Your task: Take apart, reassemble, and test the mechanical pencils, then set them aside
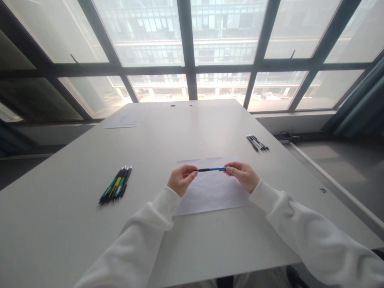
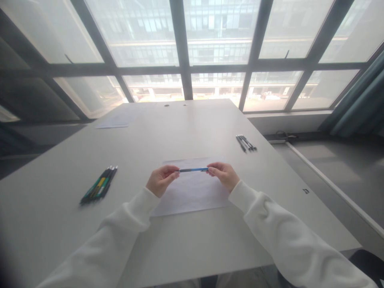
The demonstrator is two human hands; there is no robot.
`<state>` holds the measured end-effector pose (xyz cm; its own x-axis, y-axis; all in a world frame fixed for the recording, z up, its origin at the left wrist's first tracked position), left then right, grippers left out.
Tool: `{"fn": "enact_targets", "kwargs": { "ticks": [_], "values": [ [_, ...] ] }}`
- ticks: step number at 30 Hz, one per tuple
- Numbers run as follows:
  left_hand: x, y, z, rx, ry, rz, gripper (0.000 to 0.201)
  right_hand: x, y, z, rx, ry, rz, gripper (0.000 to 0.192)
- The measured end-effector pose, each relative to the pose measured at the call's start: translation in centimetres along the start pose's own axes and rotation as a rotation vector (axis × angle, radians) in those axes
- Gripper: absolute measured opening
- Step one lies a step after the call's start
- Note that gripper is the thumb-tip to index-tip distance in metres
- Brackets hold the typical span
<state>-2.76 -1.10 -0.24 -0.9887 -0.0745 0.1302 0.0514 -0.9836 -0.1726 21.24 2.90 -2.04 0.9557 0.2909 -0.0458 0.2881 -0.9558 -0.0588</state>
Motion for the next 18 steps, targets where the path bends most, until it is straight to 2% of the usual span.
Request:
{"fn": "enact_targets", "kwargs": {
  "ticks": [5, 9, 18],
  "values": [
    [0.22, 0.00, -0.26, 0.019, -0.011, -0.017, 0.025, 0.01, -0.02, 0.00, 0.007, 0.011, 0.001, 0.033],
    [0.22, 0.00, -0.16, -0.026, -0.016, -0.008, 0.029, 0.03, -0.05, 0.11, 0.011, 0.013, 0.002, 0.033],
    [0.04, -0.04, -0.20, 0.006, 0.006, -0.013, 0.022, 0.09, -0.08, 0.21, 0.002, 0.014, 0.000, 0.031]
  ]
}}
Point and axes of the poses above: each hand's wrist, its own y-axis away from the middle knuckle, its own x-axis out of the back of the hand, z = x × y, the point moved 1 cm from there along -y, towards the middle knuckle, and after that the axes turned 3 degrees about y, right-handed, at the moved point
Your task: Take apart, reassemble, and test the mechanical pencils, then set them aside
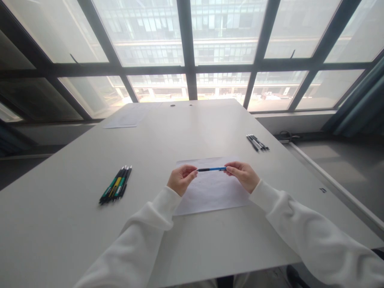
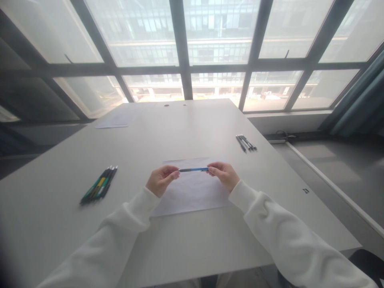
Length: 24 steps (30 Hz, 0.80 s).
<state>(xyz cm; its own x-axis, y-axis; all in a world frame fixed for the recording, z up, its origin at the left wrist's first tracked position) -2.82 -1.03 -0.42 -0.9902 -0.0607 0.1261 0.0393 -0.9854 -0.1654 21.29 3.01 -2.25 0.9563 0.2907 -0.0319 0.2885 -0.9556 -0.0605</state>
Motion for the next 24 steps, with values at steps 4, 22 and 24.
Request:
{"fn": "enact_targets", "kwargs": {
  "ticks": [4, 22, 24],
  "values": [
    [0.14, 0.04, 0.01, -0.019, -0.028, 0.009, 0.023, -0.05, 0.00, -0.01, -0.001, 0.002, 0.002, 0.032],
    [0.30, 0.01, -0.10, -0.031, -0.075, -0.005, 0.026, -0.13, 0.13, -0.37, -0.001, -0.006, 0.010, 0.033],
    [0.33, -0.01, -0.22, -0.021, -0.062, -0.007, 0.027, -0.14, 0.13, -0.35, -0.006, -0.007, 0.009, 0.033]
  ]
}}
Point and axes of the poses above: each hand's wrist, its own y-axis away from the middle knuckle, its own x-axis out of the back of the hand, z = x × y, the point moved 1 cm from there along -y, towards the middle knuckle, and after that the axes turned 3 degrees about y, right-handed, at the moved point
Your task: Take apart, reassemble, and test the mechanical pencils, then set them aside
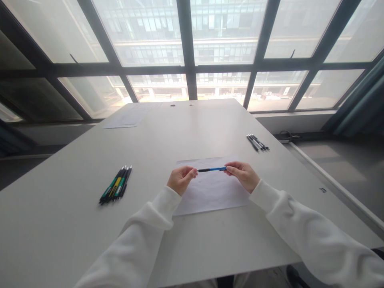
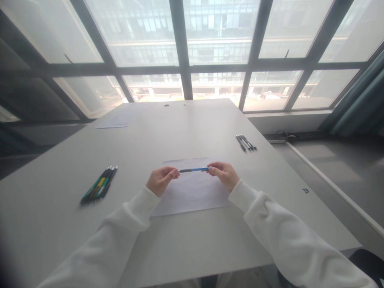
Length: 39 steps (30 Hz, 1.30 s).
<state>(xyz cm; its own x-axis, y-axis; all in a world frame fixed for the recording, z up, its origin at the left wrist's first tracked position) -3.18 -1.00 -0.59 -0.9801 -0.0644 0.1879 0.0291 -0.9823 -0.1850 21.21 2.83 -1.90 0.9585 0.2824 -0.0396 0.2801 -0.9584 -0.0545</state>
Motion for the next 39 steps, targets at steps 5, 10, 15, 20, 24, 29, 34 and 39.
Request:
{"fn": "enact_targets", "kwargs": {
  "ticks": [5, 10, 15, 20, 24, 29, 34, 39],
  "values": [
    [-0.14, 0.01, 0.25, -0.040, 0.031, 0.008, 0.032, 0.05, -0.03, 0.04, -0.004, 0.003, 0.000, 0.035],
    [-0.31, 0.02, 0.43, -0.025, 0.017, 0.009, 0.024, 0.10, -0.02, -0.04, 0.002, 0.011, -0.005, 0.032],
    [-0.20, 0.07, 0.29, 0.020, 0.047, 0.007, 0.026, 0.13, -0.03, 0.06, 0.001, 0.008, -0.004, 0.032],
    [-0.12, 0.13, 0.27, 0.022, 0.034, 0.008, 0.027, 0.08, -0.03, 0.16, 0.003, 0.008, -0.002, 0.034],
    [-0.21, 0.17, 0.53, -0.026, 0.026, 0.009, 0.031, -0.03, 0.01, -0.01, 0.000, 0.009, -0.001, 0.032],
    [-0.27, 0.14, 0.49, -0.022, 0.016, 0.027, 0.025, -0.04, 0.03, -0.13, -0.001, 0.011, 0.007, 0.034],
    [-0.18, 0.13, 0.30, 0.017, 0.046, 0.010, 0.025, -0.01, 0.03, -0.14, -0.009, 0.003, 0.009, 0.032],
    [-0.14, 0.11, 0.26, 0.012, 0.037, 0.006, 0.025, -0.04, 0.01, -0.14, -0.005, 0.000, 0.009, 0.033]
  ]
}}
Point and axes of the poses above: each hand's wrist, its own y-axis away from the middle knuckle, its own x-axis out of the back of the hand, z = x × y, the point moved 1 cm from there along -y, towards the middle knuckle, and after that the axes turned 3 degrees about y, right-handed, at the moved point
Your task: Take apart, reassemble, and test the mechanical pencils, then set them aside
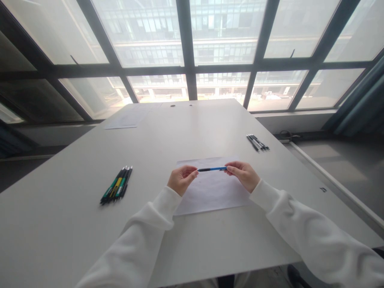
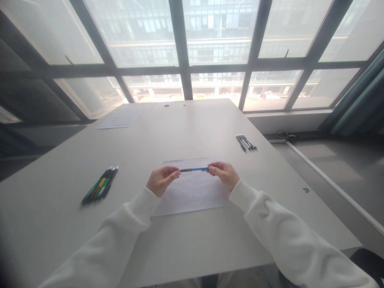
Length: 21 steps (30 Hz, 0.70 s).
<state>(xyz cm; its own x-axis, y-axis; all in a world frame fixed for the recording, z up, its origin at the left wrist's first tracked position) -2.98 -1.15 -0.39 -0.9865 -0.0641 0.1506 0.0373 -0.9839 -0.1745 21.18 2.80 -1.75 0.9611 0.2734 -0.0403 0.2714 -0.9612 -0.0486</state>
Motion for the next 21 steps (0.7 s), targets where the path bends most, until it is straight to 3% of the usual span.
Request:
{"fn": "enact_targets", "kwargs": {
  "ticks": [21],
  "values": [
    [0.20, -0.24, -0.18, -0.049, -0.040, 0.038, 0.021, 0.21, -0.06, 0.04, -0.006, -0.032, 0.010, 0.029]
  ]
}}
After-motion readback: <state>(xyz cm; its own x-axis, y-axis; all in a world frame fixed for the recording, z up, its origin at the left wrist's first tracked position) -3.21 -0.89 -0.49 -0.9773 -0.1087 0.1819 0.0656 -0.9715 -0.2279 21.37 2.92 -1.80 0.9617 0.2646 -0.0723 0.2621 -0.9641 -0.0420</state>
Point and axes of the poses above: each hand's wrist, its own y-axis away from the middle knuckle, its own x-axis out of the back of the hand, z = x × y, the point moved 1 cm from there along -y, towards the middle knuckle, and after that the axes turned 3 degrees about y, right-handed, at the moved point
